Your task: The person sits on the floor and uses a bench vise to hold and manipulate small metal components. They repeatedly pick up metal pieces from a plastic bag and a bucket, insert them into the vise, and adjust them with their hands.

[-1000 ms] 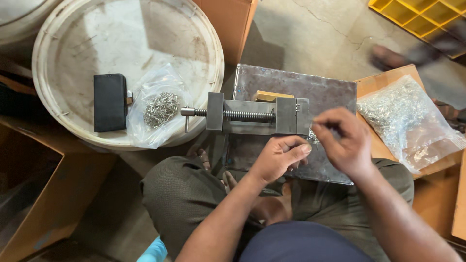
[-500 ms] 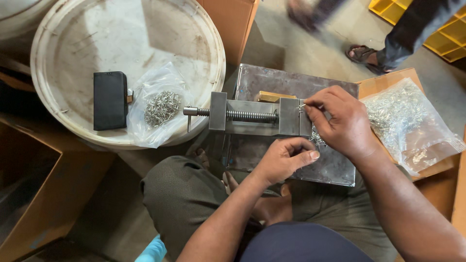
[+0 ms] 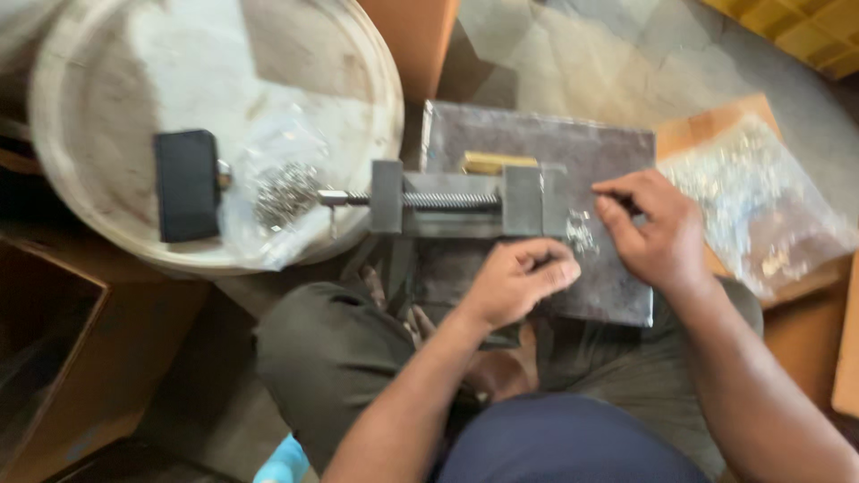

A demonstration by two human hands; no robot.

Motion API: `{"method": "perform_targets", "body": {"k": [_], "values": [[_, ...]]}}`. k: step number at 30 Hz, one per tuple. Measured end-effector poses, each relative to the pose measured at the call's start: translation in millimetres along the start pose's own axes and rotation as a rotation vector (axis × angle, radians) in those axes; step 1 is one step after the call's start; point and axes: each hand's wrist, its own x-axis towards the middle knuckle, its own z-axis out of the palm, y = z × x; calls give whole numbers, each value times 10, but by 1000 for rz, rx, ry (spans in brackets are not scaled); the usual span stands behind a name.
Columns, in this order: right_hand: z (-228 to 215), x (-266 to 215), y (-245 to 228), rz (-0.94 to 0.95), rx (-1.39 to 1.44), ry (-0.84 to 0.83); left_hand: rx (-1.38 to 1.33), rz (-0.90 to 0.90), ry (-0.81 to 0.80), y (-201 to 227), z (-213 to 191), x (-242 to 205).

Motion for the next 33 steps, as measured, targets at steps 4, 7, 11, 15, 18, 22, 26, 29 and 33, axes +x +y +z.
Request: {"method": "perform_targets", "body": {"k": [4, 7, 11, 15, 18, 22, 26, 29, 33], "values": [[-11, -378, 406, 166, 42, -38, -26, -51, -16, -154, -18, -15], [-40, -542, 498, 79, -23, -84, 16, -44, -28, -143, -52, -9], [-56, -592, 439, 7, -77, -125, 36, -73, -12, -78, -22, -11], [-41, -501, 336, 18, -117, -136, 68, -78, -7, -15, -4, -16], [26, -493, 276, 5, -181, -102, 58, -52, -22, -24, -6, -28], [110, -502, 258, 29, -227, -63, 36, -39, -31, -36, -5, -18], [103, -512, 276, 7, -183, -33, 53, -58, -20, -44, 17, -18], [85, -522, 274, 105, 52, -38, 40, -54, -10, -57, 29, -16], [83, -542, 291, 97, 127, -14, 16, -37, -27, -90, 41, -34]]}}
